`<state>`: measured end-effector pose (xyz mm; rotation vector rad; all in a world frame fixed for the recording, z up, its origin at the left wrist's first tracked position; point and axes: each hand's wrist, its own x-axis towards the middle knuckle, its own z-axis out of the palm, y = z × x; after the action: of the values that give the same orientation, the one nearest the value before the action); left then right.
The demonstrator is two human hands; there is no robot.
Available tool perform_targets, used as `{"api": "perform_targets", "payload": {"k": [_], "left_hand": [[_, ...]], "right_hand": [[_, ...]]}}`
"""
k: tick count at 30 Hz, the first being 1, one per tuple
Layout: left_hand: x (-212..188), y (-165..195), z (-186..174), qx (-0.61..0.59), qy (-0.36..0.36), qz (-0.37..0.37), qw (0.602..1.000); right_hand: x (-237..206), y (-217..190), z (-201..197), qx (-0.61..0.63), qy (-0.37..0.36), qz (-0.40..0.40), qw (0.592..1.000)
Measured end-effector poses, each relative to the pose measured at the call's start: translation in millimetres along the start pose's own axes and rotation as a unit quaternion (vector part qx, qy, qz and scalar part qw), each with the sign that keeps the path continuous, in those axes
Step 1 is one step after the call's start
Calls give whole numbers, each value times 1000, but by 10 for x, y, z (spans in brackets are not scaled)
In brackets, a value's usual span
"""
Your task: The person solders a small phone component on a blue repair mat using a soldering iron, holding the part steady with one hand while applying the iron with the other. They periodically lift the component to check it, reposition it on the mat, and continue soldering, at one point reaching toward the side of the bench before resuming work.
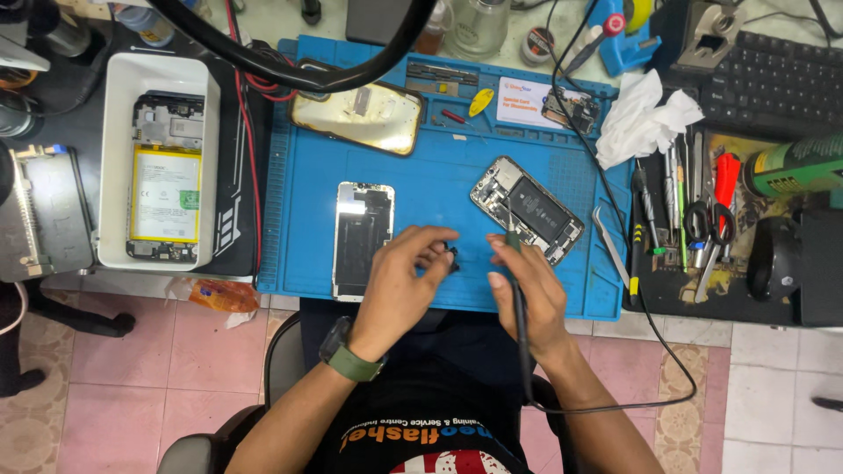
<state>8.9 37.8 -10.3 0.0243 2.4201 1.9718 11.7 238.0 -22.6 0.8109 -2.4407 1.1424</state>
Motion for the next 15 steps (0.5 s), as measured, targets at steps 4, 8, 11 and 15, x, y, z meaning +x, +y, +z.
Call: {"api": "perform_targets", "payload": {"k": [4,8,11,15], "left_hand": [[11,37,-2,62,-29,22,997],[34,38,-39,135,-33,37,990],[37,40,-29,152,-28,40,987],[40,84,-50,140,-13,55,988]], "right_hand": [[-167,156,131,126,80,106,983],[-265,232,196,132,87,115,981],[-266,244,185,98,80,117,985],[-219,230,174,61,78,103,990]]}}
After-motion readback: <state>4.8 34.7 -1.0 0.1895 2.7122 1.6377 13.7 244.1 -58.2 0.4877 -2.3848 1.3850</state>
